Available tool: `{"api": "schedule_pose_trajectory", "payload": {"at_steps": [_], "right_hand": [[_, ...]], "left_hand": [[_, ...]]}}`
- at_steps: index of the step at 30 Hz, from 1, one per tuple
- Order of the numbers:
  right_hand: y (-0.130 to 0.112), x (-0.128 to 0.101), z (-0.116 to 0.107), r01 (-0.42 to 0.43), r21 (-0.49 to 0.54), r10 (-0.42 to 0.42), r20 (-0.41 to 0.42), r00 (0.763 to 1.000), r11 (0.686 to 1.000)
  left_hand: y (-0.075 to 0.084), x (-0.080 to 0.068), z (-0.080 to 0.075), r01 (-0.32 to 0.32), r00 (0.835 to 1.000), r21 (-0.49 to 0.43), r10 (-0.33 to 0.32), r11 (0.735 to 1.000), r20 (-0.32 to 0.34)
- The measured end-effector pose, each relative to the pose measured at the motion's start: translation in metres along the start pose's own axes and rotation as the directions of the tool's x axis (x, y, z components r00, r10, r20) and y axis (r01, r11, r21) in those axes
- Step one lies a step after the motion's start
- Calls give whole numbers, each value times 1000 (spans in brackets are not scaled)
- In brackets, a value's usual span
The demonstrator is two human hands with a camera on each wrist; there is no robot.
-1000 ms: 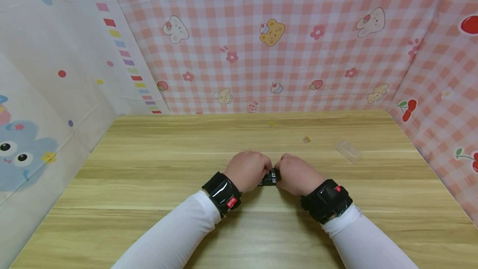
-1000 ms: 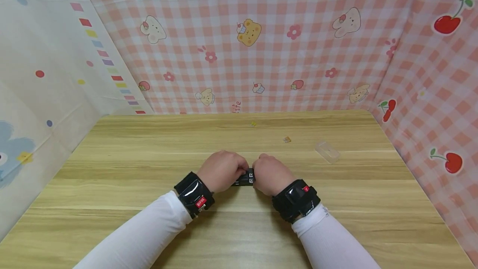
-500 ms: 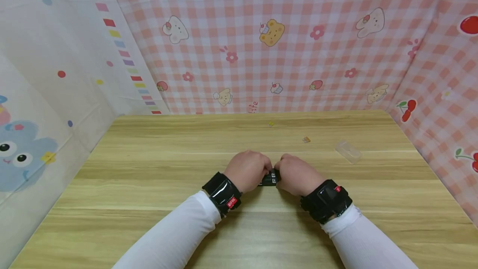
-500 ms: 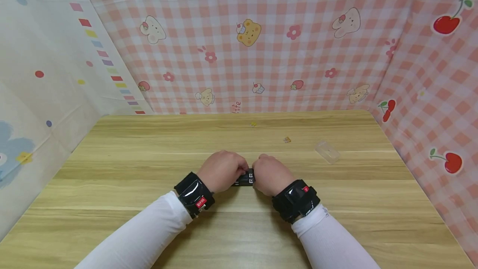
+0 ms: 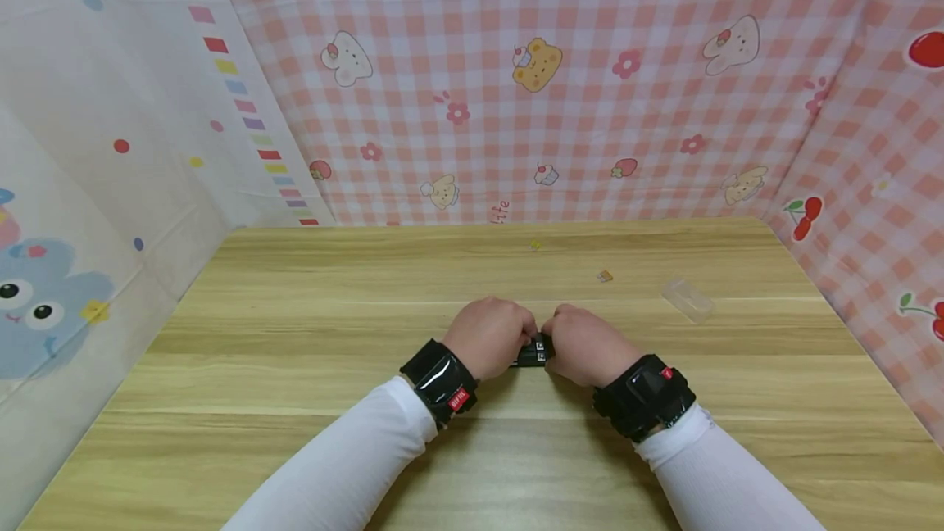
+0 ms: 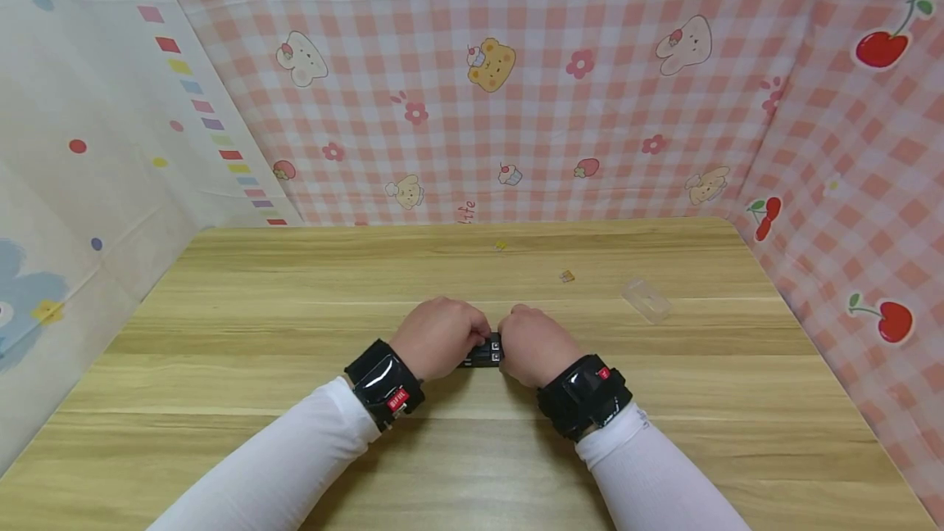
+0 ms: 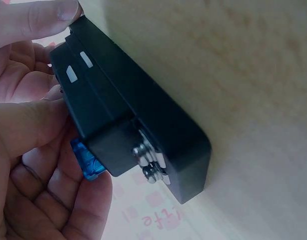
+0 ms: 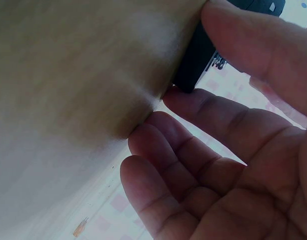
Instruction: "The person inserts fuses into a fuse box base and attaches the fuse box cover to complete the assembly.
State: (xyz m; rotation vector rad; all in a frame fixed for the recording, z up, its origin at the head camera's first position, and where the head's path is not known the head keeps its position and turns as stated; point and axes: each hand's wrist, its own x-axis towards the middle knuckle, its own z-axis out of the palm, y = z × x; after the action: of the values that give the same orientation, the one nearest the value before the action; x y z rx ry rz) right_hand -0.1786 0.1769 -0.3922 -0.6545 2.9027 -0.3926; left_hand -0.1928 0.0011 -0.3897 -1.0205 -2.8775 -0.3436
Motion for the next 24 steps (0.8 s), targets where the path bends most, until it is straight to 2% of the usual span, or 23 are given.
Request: {"api": "schedule_pose_trajectory", "payload": {"at_steps": [12, 24], "right_hand": [[-1, -1, -2, -6, 7, 6, 6, 1000, 1000], [-1, -2, -1, -1, 3, 1, 4, 1000, 1000]], "left_hand": [[0, 2, 1, 17, 1000, 11, -17, 1000, 12], [0, 1, 0, 52, 998, -39, -51, 998, 29]]}}
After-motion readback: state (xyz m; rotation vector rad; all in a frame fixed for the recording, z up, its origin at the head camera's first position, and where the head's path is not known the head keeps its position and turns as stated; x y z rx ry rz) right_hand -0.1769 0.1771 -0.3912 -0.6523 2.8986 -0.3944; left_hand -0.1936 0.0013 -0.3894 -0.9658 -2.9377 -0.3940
